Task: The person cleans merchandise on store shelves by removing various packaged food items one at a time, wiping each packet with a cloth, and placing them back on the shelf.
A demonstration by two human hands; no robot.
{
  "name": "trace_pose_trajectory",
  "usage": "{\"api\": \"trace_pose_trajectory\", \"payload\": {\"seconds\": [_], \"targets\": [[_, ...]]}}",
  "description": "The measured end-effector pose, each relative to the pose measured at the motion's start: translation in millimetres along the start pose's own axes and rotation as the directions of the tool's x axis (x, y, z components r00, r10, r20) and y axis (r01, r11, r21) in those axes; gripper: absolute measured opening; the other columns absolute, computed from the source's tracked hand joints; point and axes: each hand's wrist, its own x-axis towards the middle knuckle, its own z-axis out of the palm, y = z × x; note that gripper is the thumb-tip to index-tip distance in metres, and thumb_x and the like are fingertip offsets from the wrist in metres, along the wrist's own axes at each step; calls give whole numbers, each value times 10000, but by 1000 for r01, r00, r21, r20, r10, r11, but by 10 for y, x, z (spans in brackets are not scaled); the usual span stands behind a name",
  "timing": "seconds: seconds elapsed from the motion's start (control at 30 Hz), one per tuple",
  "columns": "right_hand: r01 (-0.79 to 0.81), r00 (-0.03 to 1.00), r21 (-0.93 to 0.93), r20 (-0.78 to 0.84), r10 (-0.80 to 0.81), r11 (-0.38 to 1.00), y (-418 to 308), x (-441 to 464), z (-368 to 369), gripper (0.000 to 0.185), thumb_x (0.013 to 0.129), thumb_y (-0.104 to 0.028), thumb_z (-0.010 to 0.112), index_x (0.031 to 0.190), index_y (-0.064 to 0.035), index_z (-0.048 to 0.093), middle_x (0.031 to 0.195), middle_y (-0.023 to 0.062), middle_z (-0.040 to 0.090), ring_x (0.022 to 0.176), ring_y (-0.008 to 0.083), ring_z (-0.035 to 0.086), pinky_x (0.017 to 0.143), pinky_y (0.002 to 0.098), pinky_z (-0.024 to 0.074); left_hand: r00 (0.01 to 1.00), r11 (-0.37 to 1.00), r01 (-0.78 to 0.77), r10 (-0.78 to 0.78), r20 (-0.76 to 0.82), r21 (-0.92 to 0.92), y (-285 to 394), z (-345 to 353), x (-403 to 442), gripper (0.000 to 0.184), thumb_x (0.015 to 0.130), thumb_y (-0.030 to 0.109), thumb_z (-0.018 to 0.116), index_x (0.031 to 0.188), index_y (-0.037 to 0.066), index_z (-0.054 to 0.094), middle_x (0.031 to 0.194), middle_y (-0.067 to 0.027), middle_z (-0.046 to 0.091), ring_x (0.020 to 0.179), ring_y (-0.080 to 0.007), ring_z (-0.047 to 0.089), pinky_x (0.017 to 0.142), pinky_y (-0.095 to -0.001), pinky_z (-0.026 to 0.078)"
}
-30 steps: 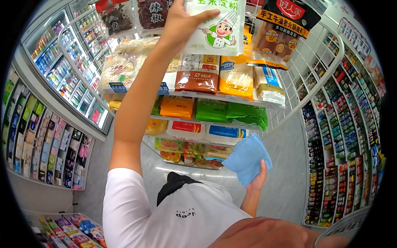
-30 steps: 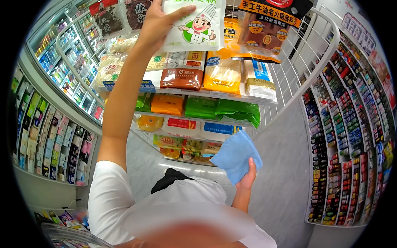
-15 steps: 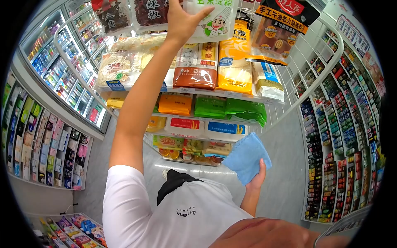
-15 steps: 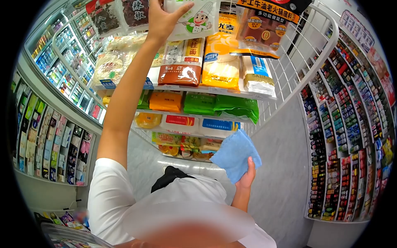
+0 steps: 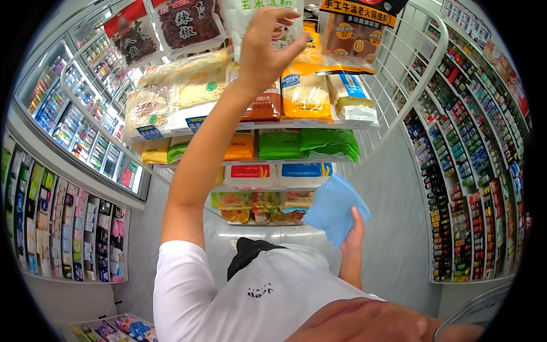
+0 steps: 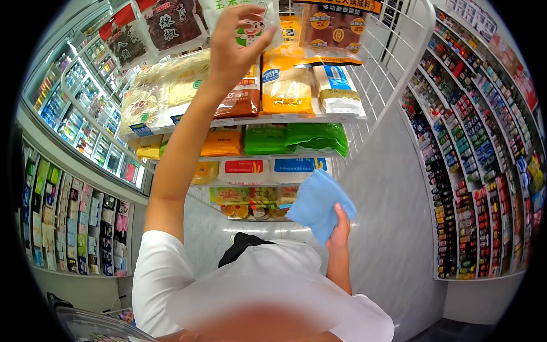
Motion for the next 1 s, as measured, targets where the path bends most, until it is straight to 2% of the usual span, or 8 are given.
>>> {"api": "trace_pose_trajectory", "payload": {"seconds": [0.1, 0.13, 0.23, 0.33, 0.47, 0.67, 0.77, 1.0], "targets": [[-5, 999, -8, 42, 6, 1000, 63, 23, -50, 488, 943, -293, 554, 1323, 6, 488, 1276, 127, 581, 1144, 254, 587, 971, 391, 478, 975, 969, 223, -224, 9, -105, 74, 302, -54, 579, 762, 279, 807, 1212, 73, 507, 1125, -85, 562, 967, -203, 598, 817, -349, 498], [-1, 999, -9, 53, 1, 1000, 81, 8, -53, 485, 947, -283, 550, 1329, 7, 479, 1282, 131, 574, 1154, 254, 581, 973, 392, 477, 953, 941, 301, -300, 29, -154, 70, 367, -50, 647, 743, 354, 820, 1212, 50, 493, 1182, -98, 527, 1020, -203, 585, 825, -342, 502], [-22, 999, -2, 48, 22, 1000, 153, -18, -115, 476, 948, -265, 556, 1334, 0, 471, 1287, 134, 567, 1161, 253, 575, 971, 392, 478, 881, 836, 448, -472, -1, -317, -86, 640, -85, 700, 742, 374, 826, 1228, 14, 473, 1164, -116, 545, 1056, -205, 580, 862, -337, 504], [-37, 999, -10, -6, 37, 999, 210, -71, -160, 475, 938, -283, 564, 1316, -4, 493, 1266, 126, 588, 1137, 253, 593, 959, 397, 489, 815, 744, 572, -563, 136, -346, -161, 722, -19, 717, 725, 374, 845, 1213, -13, 488, 1122, -128, 584, 1032, -193, 595, 860, -326, 516], [-15, 1000, -7, -25, 15, 1000, 246, -117, -204, 481, 935, -296, 568, 1312, -5, 501, 1255, 121, 600, 1121, 254, 606, 950, 402, 497, 781, 682, 621, -583, 226, -387, -57, 813, 76, 639, 704, 365, 860, 1116, -23, 564, 985, -101, 648, 921, -175, 637, 810, -294, 541], [-21, 1000, 38, -4, 21, 999, 189, -160, -227, 496, 936, -268, 588, 1343, -11, 469, 1298, 117, 560, 1172, 246, 559, 989, 388, 461, 723, 557, 686, -597, 348, -469, 18, 905, 84, 507, 756, 328, 825, 1054, -17, 603, 952, -90, 653, 855, -151, 644, 764, -282, 540], [17, 1000, -12, -25, -18, 1000, 152, -186, -176, 490, 945, -286, 555, 1332, 6, 480, 1294, 127, 569, 1162, 251, 574, 981, 396, 472, 696, 563, 717, -614, 373, -411, -79, 997, 2, 455, 844, 337, 752, 1125, 11, 604, 932, -54, 659, 851, -101, 604, 757, -260, 489], [27, 999, -8, -35, -28, 1000, 222, -188, -231, 494, 945, -287, 560, 1332, 9, 478, 1291, 132, 569, 1158, 251, 576, 979, 396, 474, 703, 533, 707, -604, 377, -464, 109, 796, 33, 447, 879, 399, 699, 1115, 33, 594, 952, -24, 642, 874, -86, 589, 810, -250, 465]]}}
